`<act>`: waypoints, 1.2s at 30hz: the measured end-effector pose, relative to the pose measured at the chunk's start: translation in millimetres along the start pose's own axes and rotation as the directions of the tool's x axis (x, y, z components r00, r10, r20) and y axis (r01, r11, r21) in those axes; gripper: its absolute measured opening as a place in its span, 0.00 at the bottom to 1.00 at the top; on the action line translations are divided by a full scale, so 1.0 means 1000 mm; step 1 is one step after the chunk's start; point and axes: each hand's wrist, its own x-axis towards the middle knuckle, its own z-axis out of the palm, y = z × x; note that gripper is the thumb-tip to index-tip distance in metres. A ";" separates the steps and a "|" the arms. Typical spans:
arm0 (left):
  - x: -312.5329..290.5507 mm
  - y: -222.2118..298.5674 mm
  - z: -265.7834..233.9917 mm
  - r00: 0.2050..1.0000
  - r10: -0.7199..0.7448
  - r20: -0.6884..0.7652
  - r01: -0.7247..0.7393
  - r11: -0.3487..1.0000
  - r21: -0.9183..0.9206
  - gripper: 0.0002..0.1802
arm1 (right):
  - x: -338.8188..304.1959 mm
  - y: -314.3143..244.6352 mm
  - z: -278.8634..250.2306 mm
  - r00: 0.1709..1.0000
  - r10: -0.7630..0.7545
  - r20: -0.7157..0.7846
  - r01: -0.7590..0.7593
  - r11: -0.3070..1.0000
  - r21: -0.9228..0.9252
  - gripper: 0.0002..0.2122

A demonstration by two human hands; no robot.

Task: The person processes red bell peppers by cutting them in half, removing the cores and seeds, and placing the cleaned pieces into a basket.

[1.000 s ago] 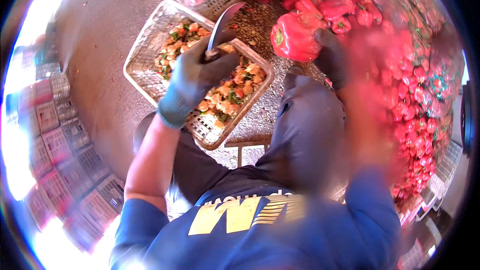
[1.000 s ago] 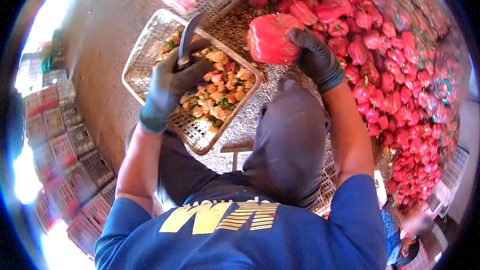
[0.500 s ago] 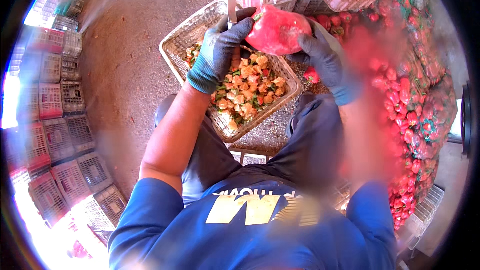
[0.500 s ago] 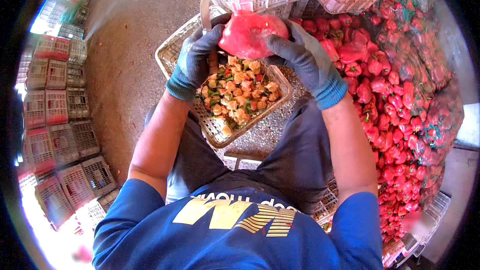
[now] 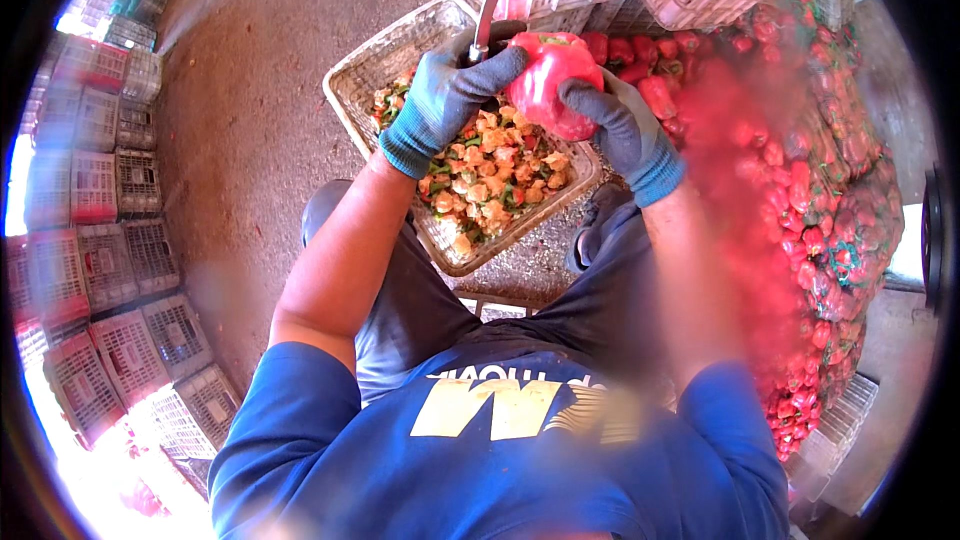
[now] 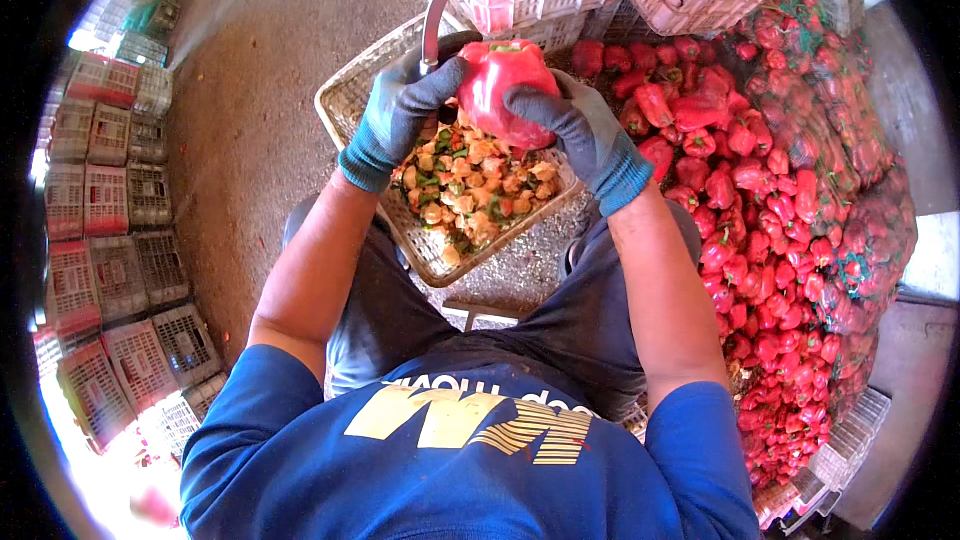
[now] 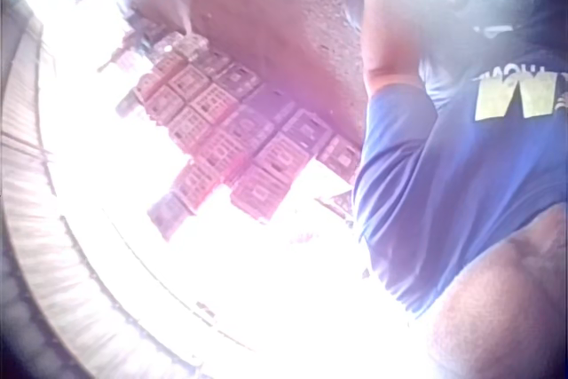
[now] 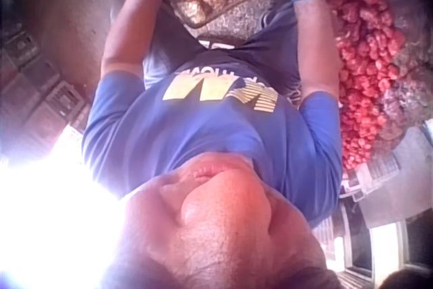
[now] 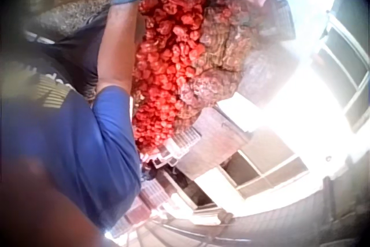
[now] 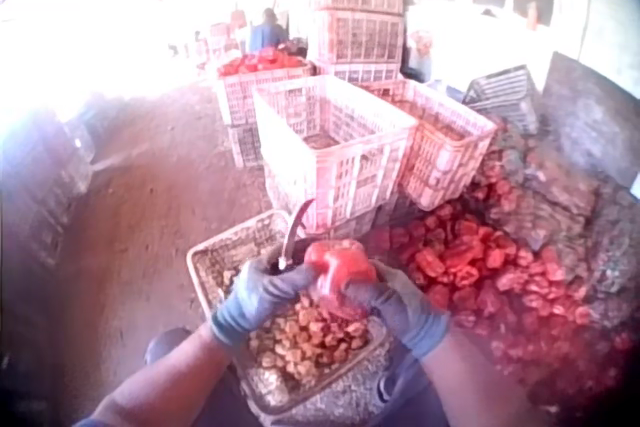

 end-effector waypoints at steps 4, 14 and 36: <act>0.000 -0.009 0.007 0.997 -0.060 -0.039 0.062 0.997 0.051 0.31 | -0.001 -0.009 0.004 0.997 -0.071 0.021 0.073 0.989 -0.131 0.34; -0.001 -0.010 -0.004 0.984 -0.136 0.115 0.148 0.984 -0.101 0.21 | -0.016 -0.032 0.011 0.987 -0.129 0.099 0.127 0.992 0.028 0.40; -0.010 -0.003 0.005 0.997 0.016 0.072 -0.019 0.999 0.045 0.19 | 0.004 -0.019 0.008 0.984 -0.178 0.030 0.179 0.983 -0.048 0.45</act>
